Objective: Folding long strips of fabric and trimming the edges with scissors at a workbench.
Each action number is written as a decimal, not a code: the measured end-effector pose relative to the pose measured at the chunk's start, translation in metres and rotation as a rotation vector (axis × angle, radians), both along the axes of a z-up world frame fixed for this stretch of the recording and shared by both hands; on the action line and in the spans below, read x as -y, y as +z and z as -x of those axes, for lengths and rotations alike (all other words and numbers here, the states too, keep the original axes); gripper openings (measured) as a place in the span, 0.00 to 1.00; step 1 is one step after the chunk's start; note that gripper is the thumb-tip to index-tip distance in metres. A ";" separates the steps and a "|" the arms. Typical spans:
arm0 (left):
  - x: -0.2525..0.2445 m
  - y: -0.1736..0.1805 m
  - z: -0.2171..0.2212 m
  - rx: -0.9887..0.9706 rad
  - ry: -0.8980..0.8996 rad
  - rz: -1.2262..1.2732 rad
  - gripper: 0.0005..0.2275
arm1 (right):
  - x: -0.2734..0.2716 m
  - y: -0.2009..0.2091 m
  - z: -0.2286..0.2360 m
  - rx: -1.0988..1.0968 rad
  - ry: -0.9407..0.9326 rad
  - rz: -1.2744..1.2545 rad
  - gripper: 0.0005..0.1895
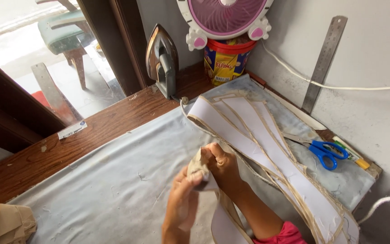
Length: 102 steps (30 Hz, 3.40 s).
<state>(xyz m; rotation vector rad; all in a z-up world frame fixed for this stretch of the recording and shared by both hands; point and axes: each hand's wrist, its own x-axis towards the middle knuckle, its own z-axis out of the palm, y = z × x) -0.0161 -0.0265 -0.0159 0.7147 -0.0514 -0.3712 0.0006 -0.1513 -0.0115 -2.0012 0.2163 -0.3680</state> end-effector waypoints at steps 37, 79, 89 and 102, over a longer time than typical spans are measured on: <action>-0.024 0.031 -0.014 -0.217 -0.079 -0.134 0.10 | 0.005 0.021 0.004 0.138 0.203 -0.156 0.05; -0.016 0.038 -0.013 -0.242 0.053 -0.455 0.17 | 0.012 0.013 -0.006 0.096 0.321 -0.815 0.16; -0.015 0.028 -0.013 -0.157 0.015 -0.407 0.06 | 0.021 0.001 -0.015 0.116 -0.007 -0.886 0.19; -0.019 0.031 -0.015 -0.224 0.002 -0.380 0.10 | 0.019 0.010 -0.008 -0.004 0.469 -0.548 0.27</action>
